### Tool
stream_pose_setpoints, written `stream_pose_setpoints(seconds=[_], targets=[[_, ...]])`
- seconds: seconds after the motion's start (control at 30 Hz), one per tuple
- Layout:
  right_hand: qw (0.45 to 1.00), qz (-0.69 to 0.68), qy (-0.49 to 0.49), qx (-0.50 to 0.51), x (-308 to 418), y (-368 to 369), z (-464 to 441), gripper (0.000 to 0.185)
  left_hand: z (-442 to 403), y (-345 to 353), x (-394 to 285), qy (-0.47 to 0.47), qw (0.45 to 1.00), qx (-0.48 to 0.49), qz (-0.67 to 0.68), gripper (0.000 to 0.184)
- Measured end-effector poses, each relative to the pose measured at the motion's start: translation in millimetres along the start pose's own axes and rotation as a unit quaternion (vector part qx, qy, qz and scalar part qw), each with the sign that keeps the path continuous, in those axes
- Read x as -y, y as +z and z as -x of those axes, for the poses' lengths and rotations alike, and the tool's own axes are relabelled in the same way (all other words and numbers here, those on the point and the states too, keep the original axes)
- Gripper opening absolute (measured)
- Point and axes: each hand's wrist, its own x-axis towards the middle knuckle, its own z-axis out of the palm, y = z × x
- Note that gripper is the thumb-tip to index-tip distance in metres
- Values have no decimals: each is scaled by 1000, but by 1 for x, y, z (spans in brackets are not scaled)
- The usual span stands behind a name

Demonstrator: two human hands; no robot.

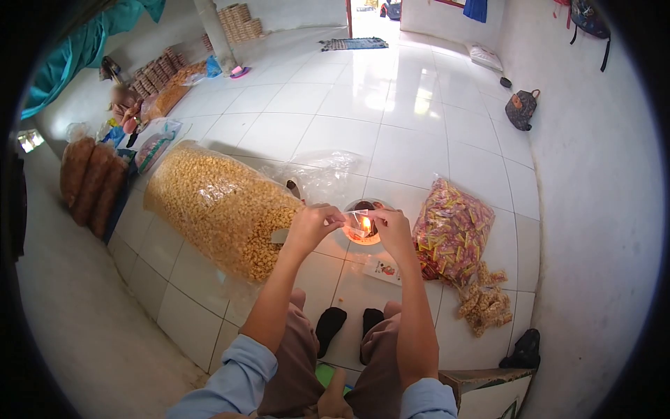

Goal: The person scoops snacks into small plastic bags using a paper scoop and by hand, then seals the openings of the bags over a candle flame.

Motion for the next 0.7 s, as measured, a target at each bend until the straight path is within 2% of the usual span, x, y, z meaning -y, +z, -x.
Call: stream_pose_setpoints(seconds=[0.07, 0.13, 0.17, 0.23, 0.27, 0.33, 0.5, 0.63, 0.7], targets=[[1000, -8, 26, 8, -3, 0, 2, 23, -1, -1, -1, 19, 1000, -18, -10, 9], [997, 82, -13, -3, -7, 1, 3, 24, -1, 0, -1, 26, 999, -28, -23, 8], [996, 83, -13, -3, -9, 1, 2, 24, -2, 0, -1, 34, 998, -38, -35, 8], [996, 27, 89, -6, -6, 1, -2, 21, -2, 1, 0, 45, 998, -34, -42, 7], [996, 27, 89, -6, -6, 1, -2, 21, -3, 2, 0, 55, 997, -31, -50, 7], [984, -156, 89, -11, -7, 2, -3, 22, -4, 5, 1, 67, 995, -41, -63, 6], [980, -175, 74, 59, -8, -4, -6, 23, -3, 4, 0, 70, 994, -45, -74, 7], [959, -248, 69, 121, -7, -2, -7, 23, -2, 5, 5, 45, 999, -2, -14, 12], [967, -225, 47, 114, -9, 0, -7, 23, -2, 4, 7, 40, 999, 20, -1, 15]])
